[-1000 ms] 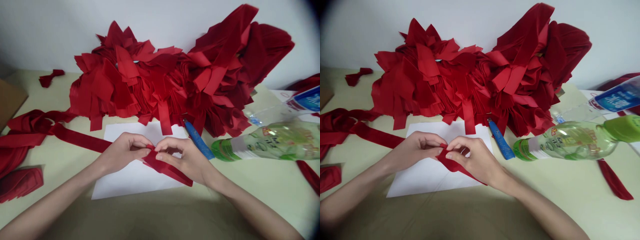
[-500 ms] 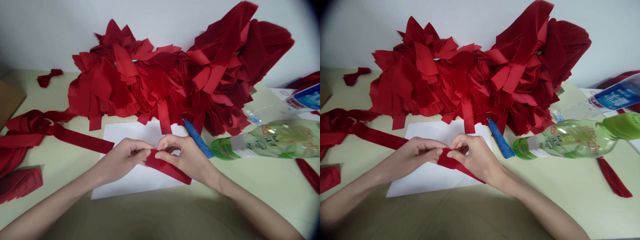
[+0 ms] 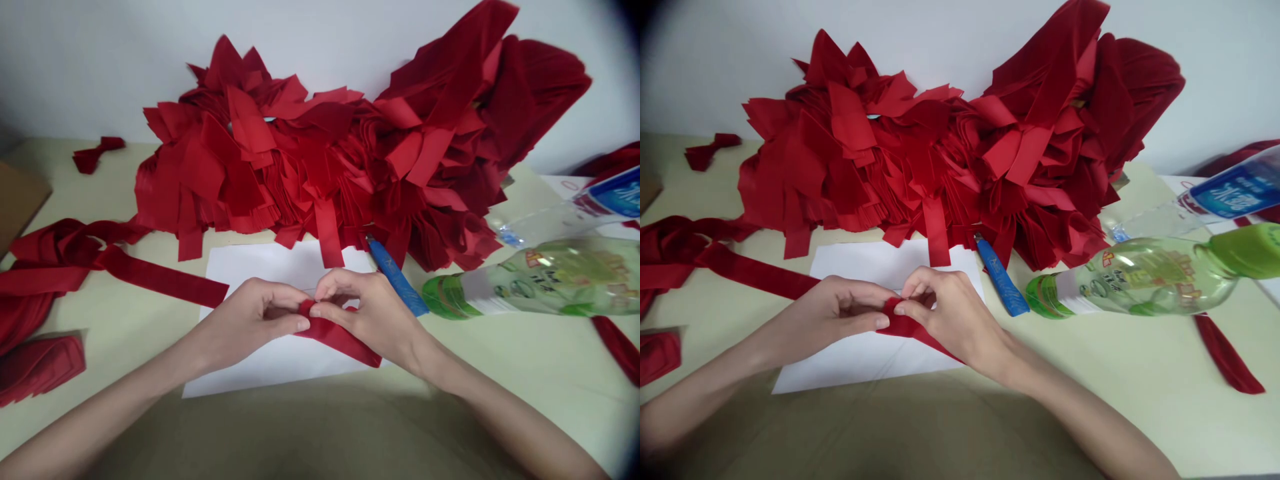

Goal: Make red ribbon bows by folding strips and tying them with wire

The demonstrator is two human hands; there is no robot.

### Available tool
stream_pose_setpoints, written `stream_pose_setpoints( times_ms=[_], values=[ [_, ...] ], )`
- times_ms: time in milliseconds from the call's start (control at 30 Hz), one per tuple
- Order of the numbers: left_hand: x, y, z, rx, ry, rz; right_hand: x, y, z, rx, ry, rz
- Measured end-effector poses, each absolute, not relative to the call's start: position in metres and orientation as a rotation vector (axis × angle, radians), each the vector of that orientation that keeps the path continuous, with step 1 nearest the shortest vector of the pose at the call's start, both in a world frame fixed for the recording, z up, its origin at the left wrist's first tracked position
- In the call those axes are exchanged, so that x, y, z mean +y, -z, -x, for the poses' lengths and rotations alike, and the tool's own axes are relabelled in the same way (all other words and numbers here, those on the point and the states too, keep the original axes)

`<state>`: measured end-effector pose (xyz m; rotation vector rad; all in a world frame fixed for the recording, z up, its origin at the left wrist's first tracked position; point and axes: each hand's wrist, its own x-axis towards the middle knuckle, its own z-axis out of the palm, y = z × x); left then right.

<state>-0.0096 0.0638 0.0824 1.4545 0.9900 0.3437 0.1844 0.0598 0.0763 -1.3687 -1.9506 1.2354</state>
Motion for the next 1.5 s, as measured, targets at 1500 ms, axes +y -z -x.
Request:
stream_pose_setpoints(
  times_ms=[1500],
  values=[
    [0.061,-0.025,0.096,1.512,-0.552,-1.079,0.066,-0.044,-0.238,-1.222,-1.424,1.554]
  ],
)
